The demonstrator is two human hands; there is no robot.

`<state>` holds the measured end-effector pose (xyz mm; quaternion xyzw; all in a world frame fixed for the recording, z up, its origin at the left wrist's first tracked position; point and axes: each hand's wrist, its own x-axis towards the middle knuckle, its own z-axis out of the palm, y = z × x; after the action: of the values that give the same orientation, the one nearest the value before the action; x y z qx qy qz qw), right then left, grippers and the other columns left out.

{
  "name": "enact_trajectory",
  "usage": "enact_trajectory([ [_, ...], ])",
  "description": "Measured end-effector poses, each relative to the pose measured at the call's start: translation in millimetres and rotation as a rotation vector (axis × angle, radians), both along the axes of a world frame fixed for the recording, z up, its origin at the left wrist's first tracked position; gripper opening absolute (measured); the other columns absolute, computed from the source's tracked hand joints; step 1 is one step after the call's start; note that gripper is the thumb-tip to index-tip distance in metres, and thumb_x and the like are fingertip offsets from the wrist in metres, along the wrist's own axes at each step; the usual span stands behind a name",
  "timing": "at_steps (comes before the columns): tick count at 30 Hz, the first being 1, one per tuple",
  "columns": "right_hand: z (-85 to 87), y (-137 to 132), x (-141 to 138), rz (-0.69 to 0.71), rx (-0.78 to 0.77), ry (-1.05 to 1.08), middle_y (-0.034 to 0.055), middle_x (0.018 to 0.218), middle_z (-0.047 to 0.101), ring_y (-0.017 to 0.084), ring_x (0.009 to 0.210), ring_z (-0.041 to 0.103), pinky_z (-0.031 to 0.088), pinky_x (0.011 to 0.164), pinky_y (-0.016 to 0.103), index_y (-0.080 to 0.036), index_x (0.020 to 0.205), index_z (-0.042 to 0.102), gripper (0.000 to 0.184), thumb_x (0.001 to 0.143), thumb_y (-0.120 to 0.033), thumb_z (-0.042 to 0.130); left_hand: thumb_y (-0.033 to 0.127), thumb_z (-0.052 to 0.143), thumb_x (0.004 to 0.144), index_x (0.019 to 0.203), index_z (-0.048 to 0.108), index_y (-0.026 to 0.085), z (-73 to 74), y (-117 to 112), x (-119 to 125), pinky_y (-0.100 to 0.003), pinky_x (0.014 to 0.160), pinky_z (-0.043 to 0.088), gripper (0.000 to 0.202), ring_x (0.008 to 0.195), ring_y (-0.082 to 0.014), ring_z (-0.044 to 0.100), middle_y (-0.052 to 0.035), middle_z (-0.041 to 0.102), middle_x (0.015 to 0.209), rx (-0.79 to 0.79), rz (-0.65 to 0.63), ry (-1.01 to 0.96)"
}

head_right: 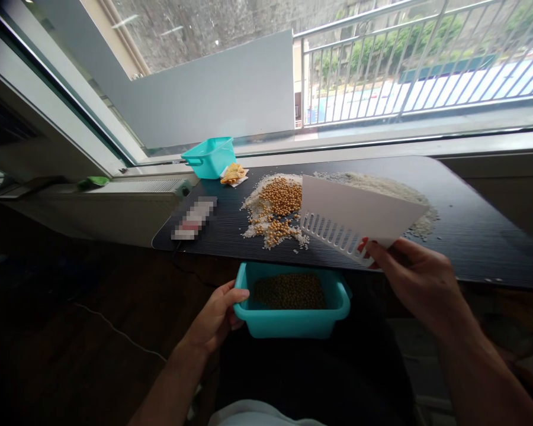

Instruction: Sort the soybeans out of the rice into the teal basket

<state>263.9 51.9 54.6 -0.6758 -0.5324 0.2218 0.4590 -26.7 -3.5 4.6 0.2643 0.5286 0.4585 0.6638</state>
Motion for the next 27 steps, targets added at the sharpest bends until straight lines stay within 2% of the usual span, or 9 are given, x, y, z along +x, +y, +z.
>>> enact_trajectory([
  [3, 0.2, 7.8, 4.8, -0.015, -0.053, 0.060, 0.0025, 0.066, 0.075, 0.023, 0.067, 0.070, 0.056, 0.069, 0.033, -0.023, 0.075, 0.078, 0.029, 0.066, -0.050, 0.071, 0.035, 0.078, 0.060, 0.068, 0.055, 0.019, -0.1, -0.1, 3.3, -0.019, 0.036, 0.021, 0.030, 0.034, -0.0040, 0.030, 0.0109, 0.040, 0.040, 0.001, -0.014, -0.014],
  [7, -5.5, 20.8, 5.5, -0.046, -0.046, 0.107, 0.0025, 0.066, 0.074, 0.021, 0.067, 0.068, 0.053, 0.068, 0.031, -0.022, 0.074, 0.077, 0.028, 0.065, -0.048, 0.071, 0.036, 0.080, 0.059, 0.068, 0.054, 0.019, -1.4, 0.5, 5.1, -0.019, 0.036, 0.022, 0.032, 0.034, -0.0042, 0.030, 0.0111, 0.040, 0.041, -0.002, -0.022, -0.012],
  [13, -15.6, 25.7, 0.6, 0.023, -0.009, 0.184, 0.0012, 0.063, 0.073, 0.020, 0.059, 0.064, 0.052, 0.060, 0.033, -0.023, 0.076, 0.079, 0.037, 0.059, -0.057, 0.076, 0.037, 0.080, 0.059, 0.069, 0.054, 0.019, -2.6, 1.3, 5.5, -0.018, 0.036, 0.022, 0.033, 0.035, -0.0041, 0.030, 0.0112, 0.040, 0.042, -0.008, -0.023, -0.016],
  [21, -8.2, 16.2, -11.7, 0.158, -0.007, 0.275, 0.0010, 0.063, 0.071, 0.017, 0.061, 0.062, 0.054, 0.064, 0.032, -0.024, 0.064, 0.077, 0.043, 0.054, -0.065, 0.081, 0.036, 0.079, 0.058, 0.068, 0.054, 0.019, 0.4, 2.1, 7.3, -0.019, 0.036, 0.022, 0.032, 0.034, -0.0045, 0.030, 0.0110, 0.040, 0.039, -0.014, -0.031, -0.007],
  [27, -6.9, 22.5, -12.0, 0.136, -0.012, 0.283, 0.0005, 0.062, 0.070, 0.017, 0.061, 0.061, 0.053, 0.063, 0.031, -0.023, 0.064, 0.076, 0.049, 0.049, -0.069, 0.081, 0.035, 0.079, 0.059, 0.069, 0.055, 0.019, -1.5, 2.3, 6.5, -0.019, 0.037, 0.023, 0.031, 0.034, -0.0045, 0.031, 0.0106, 0.042, 0.039, -0.007, -0.030, -0.020],
])
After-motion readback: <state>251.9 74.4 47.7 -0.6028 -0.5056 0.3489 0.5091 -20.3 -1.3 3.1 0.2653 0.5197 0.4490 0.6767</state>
